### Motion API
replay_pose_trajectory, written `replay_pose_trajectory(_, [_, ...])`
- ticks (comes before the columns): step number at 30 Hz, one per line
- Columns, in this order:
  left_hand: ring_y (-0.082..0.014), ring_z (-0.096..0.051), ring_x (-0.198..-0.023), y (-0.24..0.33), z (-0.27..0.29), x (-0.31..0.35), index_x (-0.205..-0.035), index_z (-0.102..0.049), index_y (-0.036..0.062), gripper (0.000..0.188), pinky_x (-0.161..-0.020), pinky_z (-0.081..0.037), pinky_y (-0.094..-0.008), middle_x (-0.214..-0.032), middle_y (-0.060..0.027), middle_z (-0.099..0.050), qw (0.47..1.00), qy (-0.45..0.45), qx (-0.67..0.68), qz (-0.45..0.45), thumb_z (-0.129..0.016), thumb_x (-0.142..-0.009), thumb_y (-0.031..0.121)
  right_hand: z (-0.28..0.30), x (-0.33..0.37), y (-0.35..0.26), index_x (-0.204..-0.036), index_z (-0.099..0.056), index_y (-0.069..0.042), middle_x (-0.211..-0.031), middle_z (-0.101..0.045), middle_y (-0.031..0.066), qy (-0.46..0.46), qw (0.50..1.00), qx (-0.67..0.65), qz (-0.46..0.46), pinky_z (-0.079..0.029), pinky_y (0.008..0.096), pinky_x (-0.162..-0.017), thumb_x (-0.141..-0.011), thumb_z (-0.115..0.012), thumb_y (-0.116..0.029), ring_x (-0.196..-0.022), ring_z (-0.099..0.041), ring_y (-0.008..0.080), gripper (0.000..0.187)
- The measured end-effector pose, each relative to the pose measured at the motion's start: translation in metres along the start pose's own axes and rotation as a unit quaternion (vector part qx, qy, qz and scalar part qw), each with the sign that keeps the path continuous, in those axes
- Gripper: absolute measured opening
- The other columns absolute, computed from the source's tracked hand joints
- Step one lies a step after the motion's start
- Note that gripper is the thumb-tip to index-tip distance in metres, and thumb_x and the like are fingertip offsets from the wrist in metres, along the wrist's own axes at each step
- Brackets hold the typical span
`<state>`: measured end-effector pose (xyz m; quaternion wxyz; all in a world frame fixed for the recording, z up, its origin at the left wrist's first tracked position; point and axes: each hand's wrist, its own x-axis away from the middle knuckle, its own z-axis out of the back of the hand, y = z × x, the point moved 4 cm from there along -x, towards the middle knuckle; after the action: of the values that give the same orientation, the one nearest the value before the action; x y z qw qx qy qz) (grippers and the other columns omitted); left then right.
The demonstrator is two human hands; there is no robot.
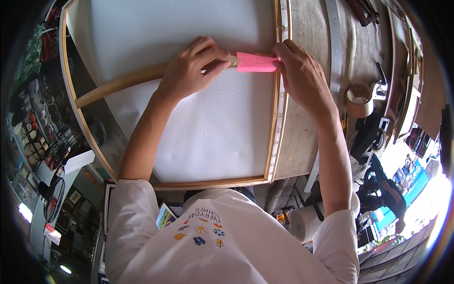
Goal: The person uses a utility knife to cut a strip of material along the edge of a wooden frame. They then flip the frame to reveal a colorful painting and place it on a table. The person picks up a white board and places it on the table as well.
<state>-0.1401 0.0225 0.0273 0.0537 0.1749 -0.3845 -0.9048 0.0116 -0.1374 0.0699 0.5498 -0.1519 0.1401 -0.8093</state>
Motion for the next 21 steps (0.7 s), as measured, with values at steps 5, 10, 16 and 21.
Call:
replay_pose_trajectory(5, [-0.0224,-0.064,-0.083,0.001,-0.001,-0.002,-0.100,-0.069,0.0092,0.023,-0.068,-0.056,-0.0354,-0.093,-0.0042,-0.065,1.000,-0.021,-0.005,0.011,-0.077,-0.079,0.008,0.006,-0.003,-0.002,-0.098,-0.056,-0.002,-0.086,-0.067,0.0138,-0.040,0.997,-0.044,-0.045,-0.055,0.0423,-0.075,-0.091,-0.063,-0.004,-0.081,-0.069,0.0303,0.010])
replay_pose_trajectory(10, [-0.0225,-0.064,-0.093,0.002,-0.001,-0.005,-0.105,-0.068,0.0107,0.027,-0.078,-0.056,-0.0363,-0.100,-0.0036,-0.067,0.998,-0.060,0.003,0.030,-0.077,-0.080,0.008,0.014,-0.003,-0.008,-0.102,-0.058,-0.003,-0.085,-0.068,0.0151,-0.039,0.995,-0.053,-0.072,-0.055,0.0433,-0.075,-0.091,-0.064,-0.008,-0.081,-0.069,0.0333,0.014])
replay_pose_trajectory(16, [-0.0222,-0.063,-0.098,0.007,-0.001,-0.010,-0.109,-0.068,0.0100,0.030,-0.085,-0.055,-0.0371,-0.101,-0.0034,-0.068,0.992,-0.097,0.029,0.073,-0.077,-0.081,0.009,0.012,-0.006,-0.009,-0.101,-0.070,-0.004,-0.092,-0.067,0.0131,-0.102,0.977,-0.095,-0.160,-0.053,0.0427,-0.081,-0.087,-0.071,-0.016,-0.089,-0.067,0.0332,0.018])
replay_pose_trajectory(21, [-0.0242,-0.063,-0.099,-0.002,-0.004,-0.009,-0.106,-0.067,0.0064,0.024,-0.085,-0.053,-0.0365,-0.104,-0.0060,-0.068,0.983,-0.102,0.110,0.110,-0.075,-0.084,0.011,0.014,-0.005,-0.022,-0.095,-0.073,-0.005,-0.098,-0.064,0.0107,-0.028,0.990,-0.082,-0.108,-0.051,0.0439,-0.084,-0.085,-0.072,-0.015,-0.097,-0.063,0.0307,0.014])
